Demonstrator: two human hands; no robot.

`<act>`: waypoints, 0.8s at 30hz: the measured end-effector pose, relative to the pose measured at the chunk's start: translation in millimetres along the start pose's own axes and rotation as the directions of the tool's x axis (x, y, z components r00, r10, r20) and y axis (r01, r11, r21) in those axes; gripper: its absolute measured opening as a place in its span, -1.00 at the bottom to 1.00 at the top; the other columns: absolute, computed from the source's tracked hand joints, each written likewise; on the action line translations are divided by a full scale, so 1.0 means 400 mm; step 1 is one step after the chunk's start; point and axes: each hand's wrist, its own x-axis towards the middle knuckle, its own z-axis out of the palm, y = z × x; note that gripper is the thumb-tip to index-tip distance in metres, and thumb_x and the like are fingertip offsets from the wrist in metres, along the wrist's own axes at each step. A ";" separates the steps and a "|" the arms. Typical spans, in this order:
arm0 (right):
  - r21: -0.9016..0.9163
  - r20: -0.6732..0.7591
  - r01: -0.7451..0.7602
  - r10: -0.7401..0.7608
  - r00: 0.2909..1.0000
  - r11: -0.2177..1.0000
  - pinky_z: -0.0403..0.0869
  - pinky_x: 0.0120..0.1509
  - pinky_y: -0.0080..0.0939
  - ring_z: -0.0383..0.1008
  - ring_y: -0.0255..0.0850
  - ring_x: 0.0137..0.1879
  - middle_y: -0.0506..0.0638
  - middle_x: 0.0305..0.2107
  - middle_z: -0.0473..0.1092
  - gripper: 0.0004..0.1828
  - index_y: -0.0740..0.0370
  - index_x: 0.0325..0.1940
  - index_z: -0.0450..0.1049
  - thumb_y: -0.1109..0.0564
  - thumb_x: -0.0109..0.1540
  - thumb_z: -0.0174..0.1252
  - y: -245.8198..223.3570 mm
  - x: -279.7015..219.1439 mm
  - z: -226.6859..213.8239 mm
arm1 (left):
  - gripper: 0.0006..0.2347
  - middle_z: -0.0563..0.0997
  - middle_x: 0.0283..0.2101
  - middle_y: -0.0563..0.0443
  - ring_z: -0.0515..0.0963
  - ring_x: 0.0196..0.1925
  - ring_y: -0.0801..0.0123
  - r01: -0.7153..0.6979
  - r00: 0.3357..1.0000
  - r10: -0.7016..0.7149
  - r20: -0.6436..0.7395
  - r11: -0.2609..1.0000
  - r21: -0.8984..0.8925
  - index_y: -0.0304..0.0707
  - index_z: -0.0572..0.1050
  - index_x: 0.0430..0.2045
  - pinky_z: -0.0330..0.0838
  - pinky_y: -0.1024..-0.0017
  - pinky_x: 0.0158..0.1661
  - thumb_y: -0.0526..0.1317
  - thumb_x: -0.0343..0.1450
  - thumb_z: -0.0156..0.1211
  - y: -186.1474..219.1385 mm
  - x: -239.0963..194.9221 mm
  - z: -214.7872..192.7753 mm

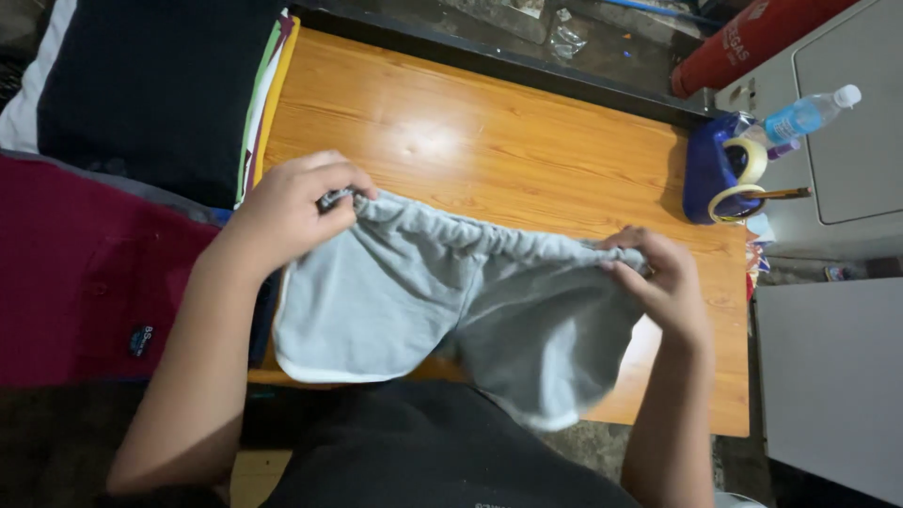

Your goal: Folding various pieces of clothing and stacking them neatly on a table

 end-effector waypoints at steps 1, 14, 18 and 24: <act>-0.082 0.062 0.018 -0.013 0.998 0.996 0.48 0.11 -0.01 0.61 0.05 -0.08 0.12 -0.22 0.62 -0.74 0.19 -0.05 0.69 0.13 0.19 0.44 -0.024 0.022 -0.012 | -0.84 0.68 -0.18 -0.32 0.67 -0.08 -0.28 -0.014 0.998 0.006 0.067 0.993 0.121 -0.27 0.66 -0.21 0.55 -0.04 -0.01 -0.37 0.38 0.22 -0.020 0.008 0.004; -0.604 -0.170 0.296 -0.483 0.859 0.740 0.34 0.07 0.04 0.40 0.10 -0.08 0.14 -0.09 0.54 -0.49 0.31 0.15 0.58 0.50 0.12 0.23 0.131 0.074 0.026 | -0.79 0.72 -0.02 -0.01 0.67 0.11 0.16 -0.256 0.926 0.375 -0.039 0.703 0.664 -0.14 0.62 -0.14 0.33 -0.03 0.50 -0.44 0.44 0.48 -0.141 0.165 0.059; -0.846 0.017 -0.015 0.055 0.998 0.533 0.50 0.01 0.07 0.57 0.06 -0.26 0.00 -0.57 0.52 -0.68 0.12 -0.38 0.65 -0.12 0.03 0.49 0.258 -0.066 0.204 | -0.90 0.65 -0.02 -0.07 0.60 0.32 0.07 -0.220 0.937 0.346 -0.041 0.680 0.699 -0.08 0.56 -0.23 0.20 -0.10 0.53 -0.26 0.44 0.33 -0.381 0.021 0.223; -0.330 0.276 0.165 -0.072 0.958 0.929 0.31 0.50 0.36 0.60 -0.05 0.12 -0.05 -0.10 0.66 -0.57 0.07 0.11 0.56 -0.09 0.24 0.45 0.204 -0.231 0.435 | -0.96 0.68 0.02 -0.11 0.55 0.35 -0.13 0.010 0.997 0.030 -0.076 0.876 0.482 -0.15 0.64 -0.44 0.20 -0.20 0.51 -0.33 0.33 0.31 -0.382 -0.195 0.479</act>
